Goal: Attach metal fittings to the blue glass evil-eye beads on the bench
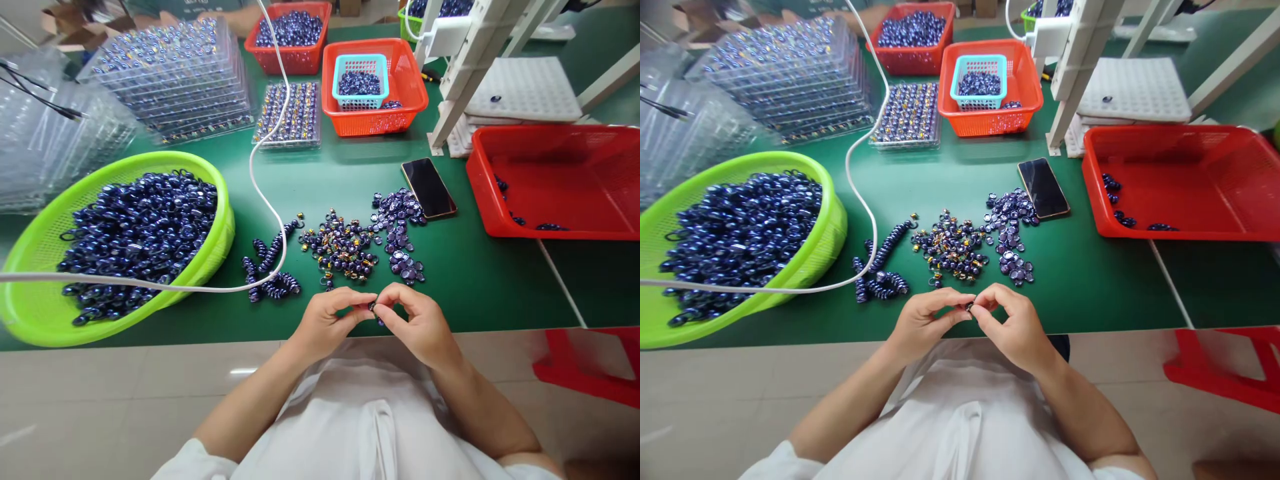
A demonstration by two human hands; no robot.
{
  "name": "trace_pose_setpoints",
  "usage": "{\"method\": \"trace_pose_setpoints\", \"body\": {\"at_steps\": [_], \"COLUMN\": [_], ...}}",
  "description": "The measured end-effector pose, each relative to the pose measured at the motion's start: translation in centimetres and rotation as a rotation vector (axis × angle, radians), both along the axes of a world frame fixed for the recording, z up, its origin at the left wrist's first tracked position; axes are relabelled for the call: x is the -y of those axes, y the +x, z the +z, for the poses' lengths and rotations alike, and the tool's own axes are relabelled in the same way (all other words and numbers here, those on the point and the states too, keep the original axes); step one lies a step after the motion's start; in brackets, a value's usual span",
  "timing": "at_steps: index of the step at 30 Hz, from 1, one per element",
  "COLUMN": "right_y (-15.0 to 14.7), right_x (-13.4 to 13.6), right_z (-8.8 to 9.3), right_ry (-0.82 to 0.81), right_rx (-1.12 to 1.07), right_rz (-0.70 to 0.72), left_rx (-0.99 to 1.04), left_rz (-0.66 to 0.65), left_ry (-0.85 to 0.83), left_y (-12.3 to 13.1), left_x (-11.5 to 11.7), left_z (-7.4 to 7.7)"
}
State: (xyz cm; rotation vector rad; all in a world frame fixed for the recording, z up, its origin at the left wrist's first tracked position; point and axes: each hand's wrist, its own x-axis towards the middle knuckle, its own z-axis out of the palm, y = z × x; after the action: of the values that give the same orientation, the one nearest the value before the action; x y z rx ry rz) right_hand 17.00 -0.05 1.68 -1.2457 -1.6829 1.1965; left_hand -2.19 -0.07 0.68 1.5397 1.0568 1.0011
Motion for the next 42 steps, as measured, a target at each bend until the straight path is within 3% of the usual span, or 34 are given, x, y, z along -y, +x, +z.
{"method": "trace_pose_setpoints", "body": {"at_steps": [15, 19, 25, 27, 34, 42], "right_y": [0.1, -0.1, -0.4, -0.2, 1.1, 0.8], "right_x": [-0.8, -1.2, -1.2, -0.9, 0.2, 0.1], "right_z": [0.1, 0.3, -0.2, -0.8, -2.6, -2.5], "right_ry": [-0.170, -0.144, -0.143, -0.135, -0.041, 0.345], "right_rx": [0.035, 0.061, 0.000, -0.054, -0.065, -0.053], "right_rz": [0.052, 0.074, 0.055, 0.029, -0.046, 0.086], "left_rx": [-0.026, 0.022, 0.221, 0.312, 0.380, 0.353], "left_rz": [-0.033, 0.010, 0.206, 0.251, 0.296, 0.268], "left_ry": [0.167, 0.037, -0.505, -0.600, -0.629, -0.613], "left_y": [-0.1, -0.1, 0.5, 0.7, 1.2, 1.5], "left_x": [0.2, 0.4, 0.4, 0.3, -0.1, -0.2], "left_z": [-0.1, 0.4, 1.2, 1.3, 1.2, 0.5]}}
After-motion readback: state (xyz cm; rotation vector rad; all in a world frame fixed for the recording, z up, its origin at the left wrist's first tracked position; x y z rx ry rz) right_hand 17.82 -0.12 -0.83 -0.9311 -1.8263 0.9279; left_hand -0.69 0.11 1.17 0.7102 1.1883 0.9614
